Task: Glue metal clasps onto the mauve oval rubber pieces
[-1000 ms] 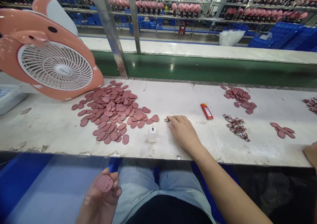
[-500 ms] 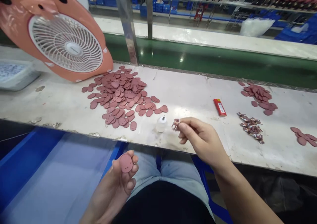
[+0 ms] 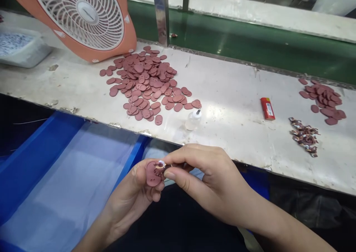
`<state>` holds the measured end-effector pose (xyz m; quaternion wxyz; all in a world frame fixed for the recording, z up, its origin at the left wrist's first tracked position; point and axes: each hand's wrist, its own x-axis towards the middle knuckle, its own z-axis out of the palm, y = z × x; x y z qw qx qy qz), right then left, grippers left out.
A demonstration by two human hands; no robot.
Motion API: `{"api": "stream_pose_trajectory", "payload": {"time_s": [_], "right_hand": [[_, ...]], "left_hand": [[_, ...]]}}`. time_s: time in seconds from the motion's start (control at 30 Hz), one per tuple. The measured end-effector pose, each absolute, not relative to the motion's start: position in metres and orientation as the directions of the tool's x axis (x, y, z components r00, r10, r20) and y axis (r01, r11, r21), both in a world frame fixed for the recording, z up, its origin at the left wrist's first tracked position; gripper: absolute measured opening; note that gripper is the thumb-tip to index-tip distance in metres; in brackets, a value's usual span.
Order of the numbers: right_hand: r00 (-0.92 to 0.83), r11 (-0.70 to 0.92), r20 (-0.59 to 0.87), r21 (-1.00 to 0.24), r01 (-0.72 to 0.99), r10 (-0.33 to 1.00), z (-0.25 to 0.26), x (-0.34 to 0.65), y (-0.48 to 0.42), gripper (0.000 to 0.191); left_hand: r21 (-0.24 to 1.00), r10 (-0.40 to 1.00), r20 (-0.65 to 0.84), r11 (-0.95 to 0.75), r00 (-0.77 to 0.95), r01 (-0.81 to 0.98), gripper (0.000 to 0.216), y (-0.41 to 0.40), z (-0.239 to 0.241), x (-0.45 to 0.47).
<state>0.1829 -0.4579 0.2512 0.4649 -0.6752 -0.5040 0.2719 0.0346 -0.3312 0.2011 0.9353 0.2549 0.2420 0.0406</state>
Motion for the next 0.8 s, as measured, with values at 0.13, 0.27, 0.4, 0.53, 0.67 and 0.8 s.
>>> {"api": "stream_pose_trajectory", "payload": {"time_s": [0.13,0.27,0.4,0.53,0.67,0.8], "right_hand": [[0.302,-0.029,0.130,-0.882,0.470,0.945,0.2521,0.1812,-0.4557,0.011],[0.274,-0.006,0.144,-0.876,0.482,0.951,0.2530,0.1814,-0.4544,0.019],[0.254,0.001,0.155,-0.854,0.520,0.955,0.2535,0.1826,-0.4533,0.020],[0.229,0.020,0.175,-0.833,0.553,0.958,0.2534,0.1839,-0.4531,0.020],[0.215,0.021,0.174,-0.820,0.571,0.961,0.2540,0.1849,-0.4527,0.022],[0.210,0.027,0.181,-0.815,0.579,0.961,0.2556,0.1857,-0.4514,0.019]], "left_hand": [[0.500,0.188,-0.427,0.864,0.885,0.058,0.034,-0.3311,0.1996,0.0329],[0.492,0.170,-0.422,0.868,0.890,0.067,0.031,-0.3300,0.1989,0.0328],[0.475,0.169,-0.438,0.877,0.883,0.068,0.032,-0.3301,0.1997,0.0336],[0.471,0.161,-0.445,0.879,0.881,0.077,0.032,-0.3306,0.1998,0.0345],[0.476,0.158,-0.447,0.875,0.880,0.085,0.034,-0.3311,0.1983,0.0344],[0.474,0.154,-0.443,0.876,0.883,0.085,0.032,-0.3313,0.1973,0.0341]]}}
